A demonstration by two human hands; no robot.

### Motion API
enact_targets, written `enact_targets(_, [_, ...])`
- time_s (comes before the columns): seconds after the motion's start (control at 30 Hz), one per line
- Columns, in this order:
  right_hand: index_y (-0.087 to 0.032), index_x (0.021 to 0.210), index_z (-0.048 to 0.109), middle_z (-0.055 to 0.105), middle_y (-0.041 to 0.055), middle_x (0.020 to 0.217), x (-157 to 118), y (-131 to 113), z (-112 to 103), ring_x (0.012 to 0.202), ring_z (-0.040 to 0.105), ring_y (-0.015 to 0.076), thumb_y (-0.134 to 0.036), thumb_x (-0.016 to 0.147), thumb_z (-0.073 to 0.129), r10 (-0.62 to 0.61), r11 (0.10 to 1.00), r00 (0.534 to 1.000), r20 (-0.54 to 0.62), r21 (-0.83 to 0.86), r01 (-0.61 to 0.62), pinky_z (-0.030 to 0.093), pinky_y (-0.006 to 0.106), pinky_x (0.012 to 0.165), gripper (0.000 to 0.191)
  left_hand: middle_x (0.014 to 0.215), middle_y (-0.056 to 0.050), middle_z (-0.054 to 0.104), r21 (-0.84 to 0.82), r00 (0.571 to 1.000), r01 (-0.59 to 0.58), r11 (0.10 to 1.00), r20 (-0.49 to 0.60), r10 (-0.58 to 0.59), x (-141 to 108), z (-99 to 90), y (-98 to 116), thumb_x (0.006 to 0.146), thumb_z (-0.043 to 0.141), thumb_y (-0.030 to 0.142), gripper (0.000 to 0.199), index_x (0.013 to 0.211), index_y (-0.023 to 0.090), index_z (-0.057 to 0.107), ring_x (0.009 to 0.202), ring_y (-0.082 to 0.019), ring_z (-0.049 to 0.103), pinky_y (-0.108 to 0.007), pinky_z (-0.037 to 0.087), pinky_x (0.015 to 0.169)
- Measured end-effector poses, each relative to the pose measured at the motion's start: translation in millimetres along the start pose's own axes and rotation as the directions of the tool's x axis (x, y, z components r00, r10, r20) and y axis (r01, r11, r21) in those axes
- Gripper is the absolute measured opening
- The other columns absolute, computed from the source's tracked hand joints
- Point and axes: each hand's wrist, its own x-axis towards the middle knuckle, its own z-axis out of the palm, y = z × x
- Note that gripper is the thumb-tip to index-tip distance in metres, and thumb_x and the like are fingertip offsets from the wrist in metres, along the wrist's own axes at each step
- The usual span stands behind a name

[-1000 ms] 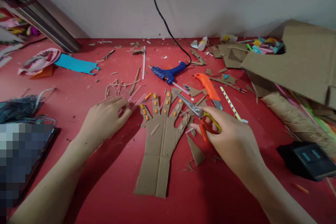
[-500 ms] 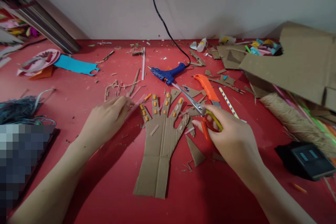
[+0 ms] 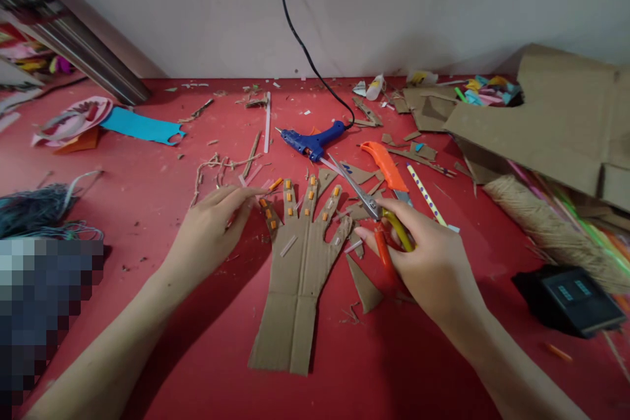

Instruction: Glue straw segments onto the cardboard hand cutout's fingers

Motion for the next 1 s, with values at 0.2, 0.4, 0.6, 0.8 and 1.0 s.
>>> enact_targets(0.2, [-0.023,0.104,0.073,0.073,0.0033,0.074,-1.8,1.4,1.9,0.060,0.068,0.0177,-0.062,0.083,0.068,-0.020,1.000,1.000,-0.002,0.021,0.020,0.054,0.026,0.052,0.044,0.111,-0.011,0.072,0.166,0.995,0.035,0.986,-0.099,-0.019,1.4,3.8,-9.0,0.103,0.040,0.030,0.033,0.109,0.019,0.071,0.101,-0.028,0.068,-0.039,0.054,0.085])
enact_targets(0.4, [-0.024,0.121,0.069,0.078,0.0051,0.098,-8.5,-1.4,3.5,0.081,0.076,0.0201,-0.041,0.085,0.072,-0.026,0.980,0.998,0.051,0.198,0.016,0.064,0.028,0.069,0.041,0.104,-0.006,0.074,-0.315,0.999,-0.034,0.949,0.004,0.037,-2.3,-2.0,15.3,0.101,0.050,0.030,0.024,0.110,0.021,0.070,0.098,-0.022,0.068,-0.037,0.054,0.089])
enact_targets(0.6, [-0.023,0.130,0.065,0.077,0.0084,0.112,-21.2,-18.5,1.9,0.090,0.077,0.0227,-0.040,0.085,0.072,-0.014,0.916,0.989,0.149,0.398,-0.047,0.066,0.033,0.079,0.048,0.109,-0.007,0.073,-0.687,0.939,-0.101,0.720,0.175,0.298,-20.6,10.2,61.5,0.097,0.064,0.037,0.024,0.114,0.020,0.068,0.102,-0.019,0.066,-0.033,0.052,0.092])
enact_targets(0.8, [-0.023,0.132,0.063,0.077,0.0097,0.111,-24.3,-23.0,7.1,0.089,0.078,0.0246,-0.046,0.084,0.073,0.052,0.878,0.988,0.148,0.465,-0.116,0.066,0.034,0.077,0.054,0.105,-0.010,0.073,-0.727,0.871,-0.114,0.677,0.254,0.420,-35.1,22.0,80.1,0.101,0.055,0.046,0.031,0.111,0.017,0.063,0.095,-0.020,0.068,-0.032,0.054,0.087])
enact_targets(1.0, [-0.025,0.137,0.061,0.076,0.0092,0.118,-26.4,-18.3,17.0,0.097,0.076,0.0244,-0.041,0.087,0.069,0.009,0.903,0.980,0.199,0.419,-0.093,0.065,0.035,0.083,0.053,0.093,-0.009,0.072,-0.573,0.860,-0.124,0.810,0.346,0.376,-43.4,23.0,88.6,0.103,0.043,0.032,0.021,0.103,0.017,0.057,0.081,-0.022,0.069,-0.034,0.056,0.077])
